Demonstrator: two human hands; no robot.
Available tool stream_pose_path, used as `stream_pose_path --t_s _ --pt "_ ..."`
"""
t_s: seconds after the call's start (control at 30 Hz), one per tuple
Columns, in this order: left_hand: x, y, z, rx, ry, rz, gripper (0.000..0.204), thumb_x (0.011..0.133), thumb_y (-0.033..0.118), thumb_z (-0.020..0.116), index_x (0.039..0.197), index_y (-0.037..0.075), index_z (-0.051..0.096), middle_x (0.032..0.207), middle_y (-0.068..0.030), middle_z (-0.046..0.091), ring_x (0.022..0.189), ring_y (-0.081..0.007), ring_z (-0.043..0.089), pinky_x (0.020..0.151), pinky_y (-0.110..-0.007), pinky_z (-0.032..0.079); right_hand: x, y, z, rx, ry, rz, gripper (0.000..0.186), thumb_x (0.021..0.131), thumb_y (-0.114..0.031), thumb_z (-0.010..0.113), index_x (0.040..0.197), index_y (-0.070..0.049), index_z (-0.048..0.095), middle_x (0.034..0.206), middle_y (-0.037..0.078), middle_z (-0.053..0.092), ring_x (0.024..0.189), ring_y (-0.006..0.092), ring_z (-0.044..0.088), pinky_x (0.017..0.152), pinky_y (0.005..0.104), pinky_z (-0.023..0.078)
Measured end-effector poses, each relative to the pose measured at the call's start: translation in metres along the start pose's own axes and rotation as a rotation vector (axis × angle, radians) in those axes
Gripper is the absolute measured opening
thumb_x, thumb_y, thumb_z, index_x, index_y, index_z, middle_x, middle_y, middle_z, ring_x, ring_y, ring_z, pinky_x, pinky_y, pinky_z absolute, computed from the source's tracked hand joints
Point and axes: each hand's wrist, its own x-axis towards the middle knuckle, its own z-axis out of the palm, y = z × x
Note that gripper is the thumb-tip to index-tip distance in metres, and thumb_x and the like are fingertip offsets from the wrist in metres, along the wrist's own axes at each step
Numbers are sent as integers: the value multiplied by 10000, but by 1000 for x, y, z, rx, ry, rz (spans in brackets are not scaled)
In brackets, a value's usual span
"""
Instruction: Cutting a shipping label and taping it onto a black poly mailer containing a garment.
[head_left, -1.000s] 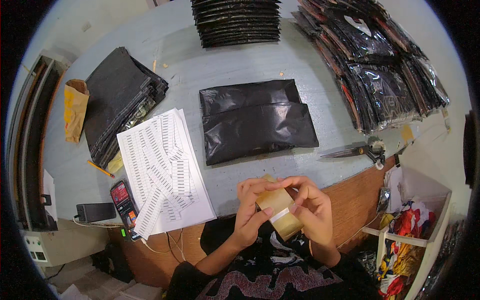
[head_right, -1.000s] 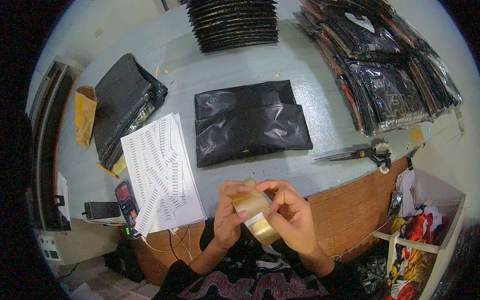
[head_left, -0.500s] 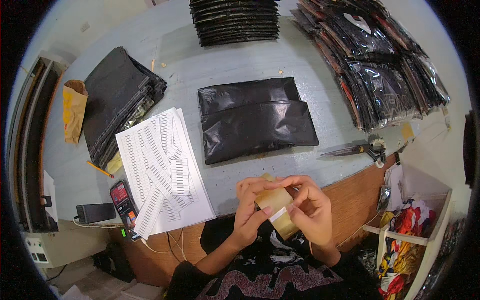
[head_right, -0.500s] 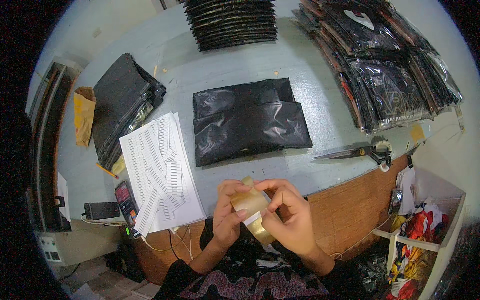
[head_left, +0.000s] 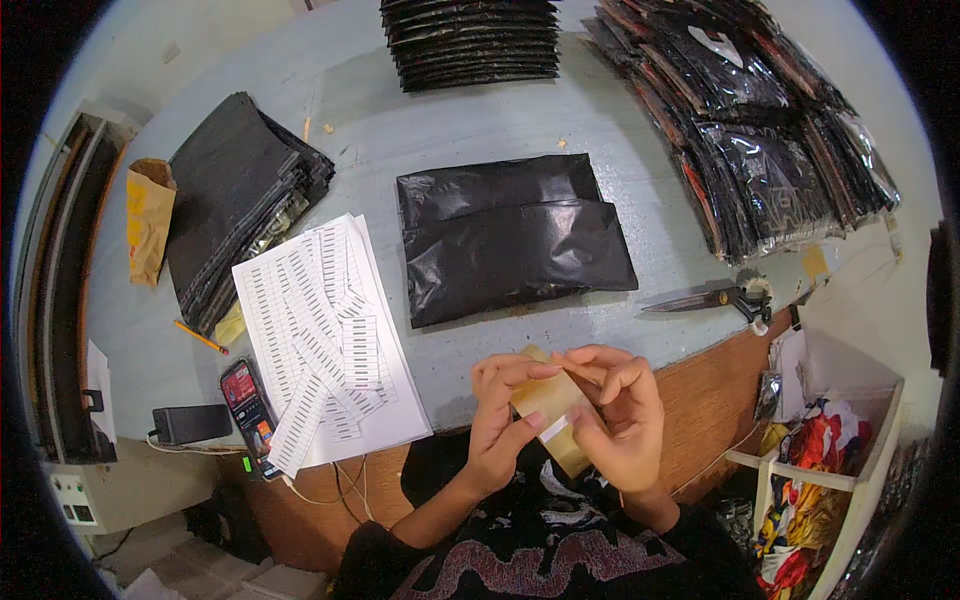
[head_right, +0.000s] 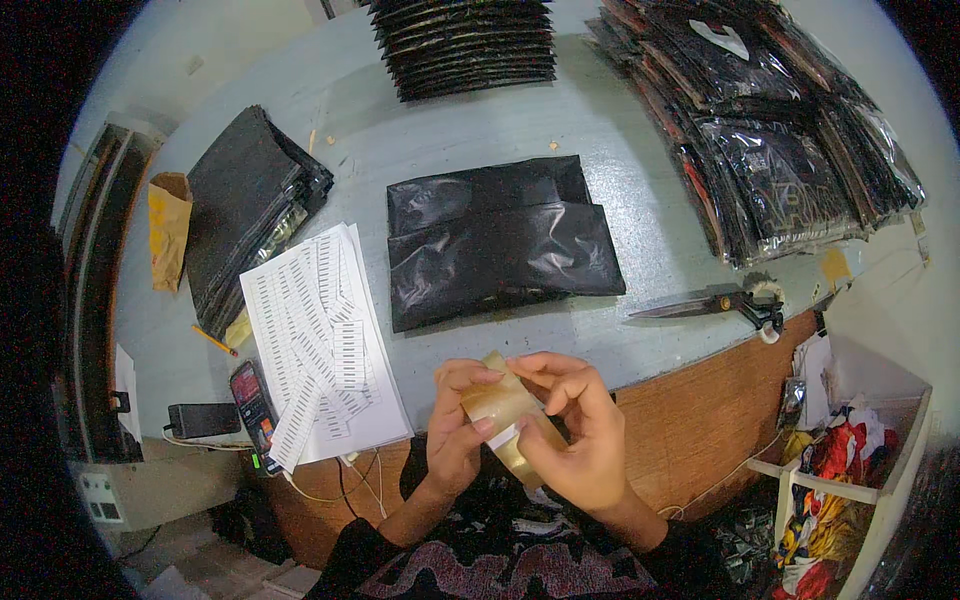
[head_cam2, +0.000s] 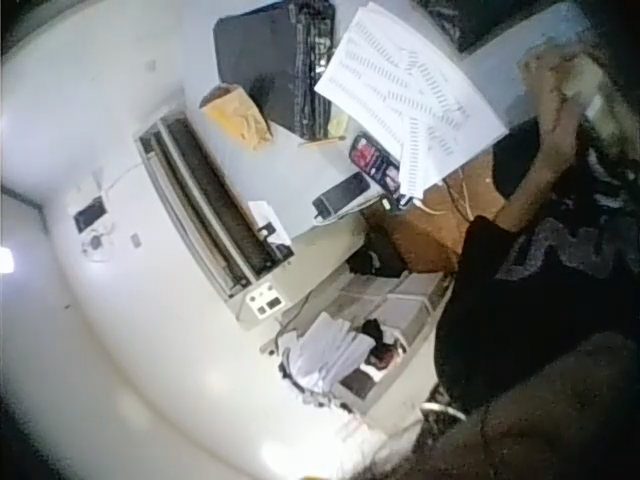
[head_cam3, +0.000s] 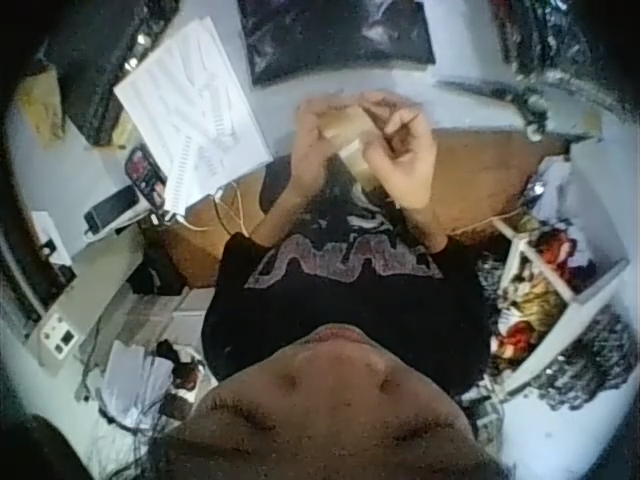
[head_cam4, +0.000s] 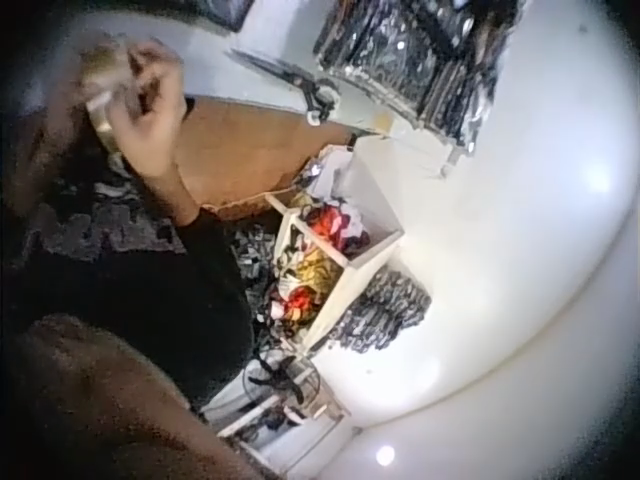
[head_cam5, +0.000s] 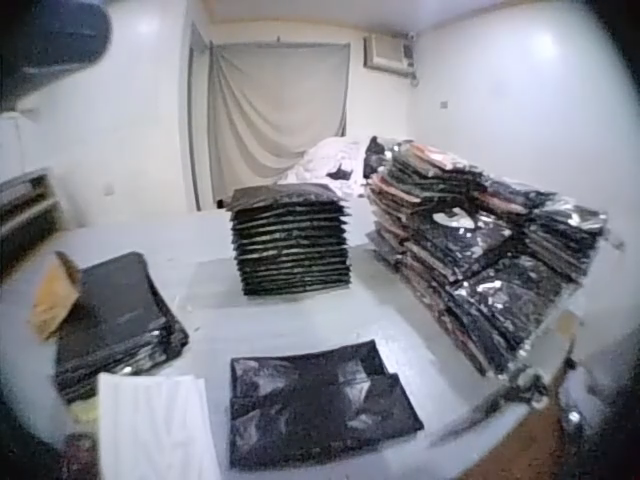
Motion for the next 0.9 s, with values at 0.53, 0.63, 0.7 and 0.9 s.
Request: stream_pose_path --t_s 0.53,0.63,0.7,0.9 --pt "3 4 0 -80 50 -68 388 688 130 478 1063 33 500 1061 -112 454 1038 -234 331 936 -331 202 4 -8 4 -633 -119 -294 347 636 -73 723 830 -54 436 1102 204 493 968 326 558 770 349 474" --pt "2 6 0 -65 60 -89 379 696 126 481 1063 33 501 1051 -106 466 1035 -231 342 936 -332 202 3 -11 5 -661 -119 -320 390 619 -130 755 840 -51 444 1104 205 491 964 331 558 761 354 478" --pt "1 5 -2 -16 64 -73 367 707 123 484 1062 33 502 1044 -101 475 1027 -230 352 937 -334 202 3 -22 7 -671 -149 -288 508 591 -179 784 963 -45 466 1126 209 472 995 341 537 778 379 469" --pt "1 16 -7 107 62 -58 313 758 116 479 1058 30 511 1037 -91 505 1007 -239 384 932 -342 213 -9 -26 -2 -883 -215 -51 876 572 -217 792 1267 -15 298 1192 214 397 1070 363 450 873 391 404"
